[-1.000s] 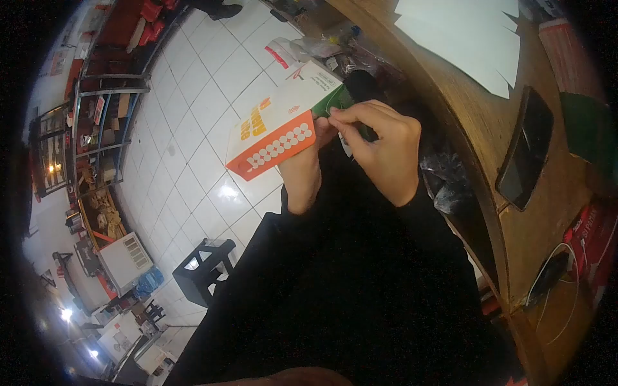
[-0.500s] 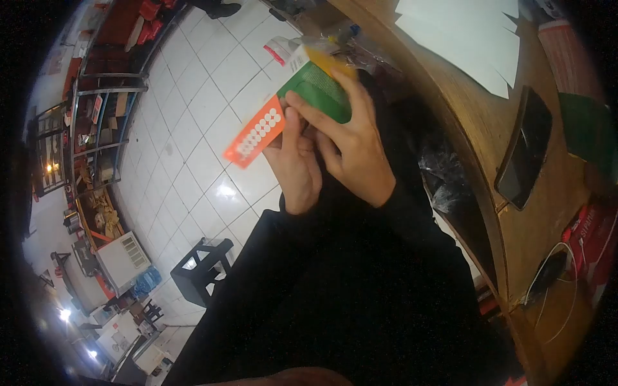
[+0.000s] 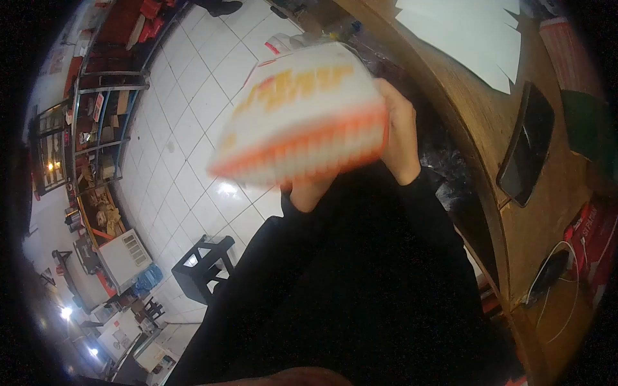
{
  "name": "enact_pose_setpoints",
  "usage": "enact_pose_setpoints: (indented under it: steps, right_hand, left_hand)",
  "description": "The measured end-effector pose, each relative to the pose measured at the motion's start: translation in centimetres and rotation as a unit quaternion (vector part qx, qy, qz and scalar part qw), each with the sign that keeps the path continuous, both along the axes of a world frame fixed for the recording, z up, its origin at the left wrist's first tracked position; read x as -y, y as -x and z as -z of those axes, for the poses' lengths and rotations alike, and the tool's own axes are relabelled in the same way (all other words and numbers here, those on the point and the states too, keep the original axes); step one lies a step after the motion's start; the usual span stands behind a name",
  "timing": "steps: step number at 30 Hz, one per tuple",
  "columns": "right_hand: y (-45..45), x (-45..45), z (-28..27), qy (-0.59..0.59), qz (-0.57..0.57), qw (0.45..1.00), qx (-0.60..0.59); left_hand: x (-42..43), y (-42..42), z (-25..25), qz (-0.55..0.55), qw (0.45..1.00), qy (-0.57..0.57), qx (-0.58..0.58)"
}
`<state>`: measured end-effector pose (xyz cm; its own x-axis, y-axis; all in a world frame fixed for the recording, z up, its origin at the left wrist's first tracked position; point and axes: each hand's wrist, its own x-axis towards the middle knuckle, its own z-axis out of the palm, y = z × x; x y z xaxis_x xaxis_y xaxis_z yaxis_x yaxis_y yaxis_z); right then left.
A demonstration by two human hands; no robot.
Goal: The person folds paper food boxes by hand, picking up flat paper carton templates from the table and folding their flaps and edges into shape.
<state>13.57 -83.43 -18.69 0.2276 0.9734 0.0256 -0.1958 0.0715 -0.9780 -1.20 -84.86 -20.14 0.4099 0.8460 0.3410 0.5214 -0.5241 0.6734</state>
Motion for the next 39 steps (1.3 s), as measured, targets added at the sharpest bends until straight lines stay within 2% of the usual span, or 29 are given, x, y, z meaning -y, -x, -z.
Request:
enact_pose_setpoints:
  steps: [2, 6, 7, 9, 12, 14, 15, 17, 19, 21, 25, 29, 32, 34, 38, 39]
  right_hand:
    - [-0.1, -0.4, -1.3, 0.067, -0.019, 0.997, -0.017]
    - [-0.1, -0.6, -2.4, -0.008, 0.029, 0.972, 0.233]
    - [0.0, -0.5, -2.7, -0.008, 0.029, 0.972, 0.232]
    - [0.2, -0.2, -3.0, -0.012, 0.012, 0.944, 0.33]
    - [0.6, -0.1, -2.9, -0.031, 0.02, 0.951, 0.308]
    - [0.6, -0.1, -2.9, -0.053, 0.022, 0.95, 0.308]
    - [0.5, -0.1, -3.2, -0.068, 0.007, 0.946, 0.316]
    - [0.4, 0.0, -3.4, -0.082, -0.009, 0.943, 0.324]
    - [0.4, -0.1, -3.5, -0.07, -0.027, 0.941, 0.329]
    - [0.7, -0.2, -3.2, -0.066, -0.008, 0.948, 0.312]
    - [1.4, -0.2, -2.7, -0.101, 0.038, 0.949, 0.297]
    - [1.7, -0.2, -2.7, -0.114, 0.057, 0.946, 0.299]
    - [1.6, -0.4, -2.6, -0.103, 0.03, 0.958, 0.264]
    - [1.2, -0.6, -2.3, -0.09, -0.01, 0.962, 0.256]
    - [1.5, 0.0, -2.2, -0.079, -0.054, 0.972, 0.215]
    - [1.6, 0.3, -1.8, -0.13, -0.054, 0.953, 0.27]
  left_hand:
    - [0.4, -0.1, 0.6, -0.055, 0.998, -0.009, 0.026]
    - [0.3, -0.2, 1.1, -0.189, 0.976, 0.015, 0.109]
    - [0.2, -0.3, 1.2, -0.217, 0.967, 0.026, 0.133]
    - [-0.2, -0.7, 1.4, -0.25, 0.952, 0.053, 0.17]
    - [-0.6, -1.3, 1.6, -0.255, 0.934, 0.116, 0.22]
    - [-0.6, -1.5, 1.2, -0.229, 0.907, 0.22, 0.278]
    - [-0.7, -1.6, 0.6, -0.23, 0.906, 0.22, 0.278]
    - [-1.0, -1.7, -0.8, -0.178, 0.813, 0.336, 0.44]
    - [-1.0, -2.0, -0.6, -0.176, 0.81, 0.337, 0.446]
    - [-0.9, -2.4, -0.7, -0.15, 0.771, 0.38, 0.489]
    - [-0.8, -2.7, -0.5, -0.147, 0.741, 0.381, 0.533]
    - [-0.6, -2.6, -0.3, -0.13, 0.734, 0.374, 0.552]
    - [-0.6, -2.5, -0.4, -0.16, 0.729, 0.352, 0.566]
    - [-0.7, -1.8, -0.5, -0.1, 0.774, 0.325, 0.534]
    - [-0.7, -1.9, -0.9, -0.111, 0.776, 0.29, 0.549]
    - [-0.6, -1.8, -0.9, -0.113, 0.748, 0.305, 0.578]
